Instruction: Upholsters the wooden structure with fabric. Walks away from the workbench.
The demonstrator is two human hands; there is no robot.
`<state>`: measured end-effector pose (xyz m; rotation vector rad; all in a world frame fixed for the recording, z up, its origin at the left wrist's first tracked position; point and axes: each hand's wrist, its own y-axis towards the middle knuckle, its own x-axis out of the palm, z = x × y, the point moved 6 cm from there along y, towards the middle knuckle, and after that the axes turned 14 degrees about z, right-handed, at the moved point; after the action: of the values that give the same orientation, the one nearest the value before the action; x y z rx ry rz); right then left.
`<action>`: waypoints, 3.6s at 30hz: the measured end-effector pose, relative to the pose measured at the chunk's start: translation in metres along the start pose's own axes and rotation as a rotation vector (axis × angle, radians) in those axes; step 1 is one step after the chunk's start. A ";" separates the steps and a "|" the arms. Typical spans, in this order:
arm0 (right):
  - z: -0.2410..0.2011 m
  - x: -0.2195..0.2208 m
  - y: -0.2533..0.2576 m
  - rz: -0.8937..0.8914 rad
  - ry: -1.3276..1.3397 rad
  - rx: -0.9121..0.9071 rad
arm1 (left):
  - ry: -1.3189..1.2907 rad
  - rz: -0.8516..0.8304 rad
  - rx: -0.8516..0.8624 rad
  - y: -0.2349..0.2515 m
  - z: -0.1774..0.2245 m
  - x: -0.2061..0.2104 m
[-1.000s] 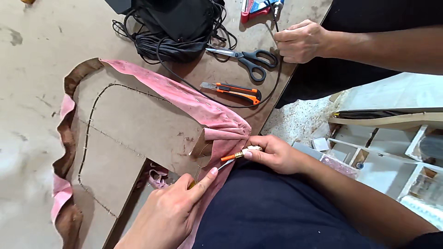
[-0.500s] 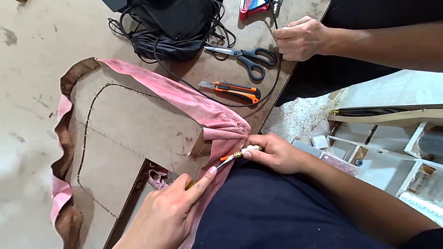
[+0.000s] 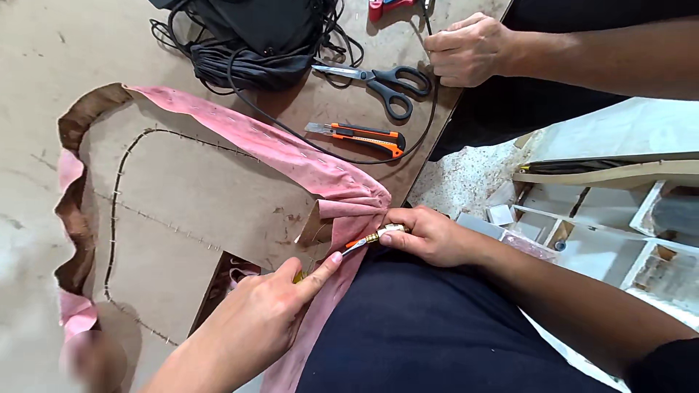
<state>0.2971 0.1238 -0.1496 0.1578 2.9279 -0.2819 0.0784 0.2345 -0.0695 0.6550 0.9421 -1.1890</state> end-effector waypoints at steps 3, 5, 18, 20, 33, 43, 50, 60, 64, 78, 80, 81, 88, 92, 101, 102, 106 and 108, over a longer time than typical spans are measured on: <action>0.003 0.001 -0.001 0.018 0.017 0.016 | -0.142 -0.023 -0.073 0.000 -0.006 0.008; 0.003 0.001 -0.002 0.022 0.015 0.018 | -0.222 -0.041 -0.120 0.000 -0.011 0.010; 0.003 0.002 -0.003 0.060 0.023 -0.014 | -0.564 -0.101 -0.331 -0.008 -0.021 0.020; 0.002 0.002 -0.002 0.050 0.026 -0.023 | -0.491 -0.084 -0.283 -0.008 -0.020 0.018; 0.002 0.007 -0.003 0.065 0.030 -0.049 | -0.679 -0.100 -0.405 -0.007 -0.014 0.031; 0.009 0.005 -0.026 0.084 0.088 0.034 | -0.393 0.214 -0.514 -0.042 -0.028 -0.032; -0.006 -0.007 -0.012 0.273 0.103 0.094 | -0.541 0.434 -0.528 -0.040 -0.013 -0.027; -0.011 -0.018 -0.022 0.479 0.208 0.102 | -0.442 0.407 -0.508 -0.039 -0.002 -0.008; -0.026 -0.038 -0.003 0.513 -0.085 -0.110 | -0.330 0.364 -0.448 -0.037 0.002 -0.005; -0.101 -0.020 0.126 0.121 -0.142 -0.364 | -0.303 0.691 -0.521 -0.038 -0.008 0.005; -0.117 0.001 0.155 0.017 -0.291 -0.511 | -0.230 0.745 -0.573 -0.047 -0.013 0.001; -0.119 0.013 0.167 -0.023 -0.376 -0.563 | -0.205 0.756 -0.601 -0.052 -0.016 0.001; -0.088 0.056 0.188 -0.133 -0.457 -0.604 | -0.133 0.755 -0.723 -0.071 -0.027 0.012; -0.085 0.056 0.189 -0.145 -0.430 -0.573 | -0.109 0.749 -0.708 -0.067 -0.028 0.012; -0.085 0.031 0.177 -0.064 -0.261 -0.537 | 0.000 0.681 -0.716 -0.062 -0.029 0.004; -0.085 0.026 0.173 -0.030 -0.299 -0.546 | 0.031 0.693 -0.728 -0.064 -0.030 0.004; -0.089 0.020 0.162 0.045 -0.507 -0.678 | 0.163 0.718 -0.768 -0.062 -0.038 0.002; -0.093 0.019 0.155 0.071 -0.447 -0.697 | 0.189 0.711 -0.792 -0.057 -0.042 0.002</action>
<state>0.2806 0.2953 -0.0915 0.0763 2.3963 0.6285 0.0124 0.2537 -0.0883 0.3903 1.1054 -0.0853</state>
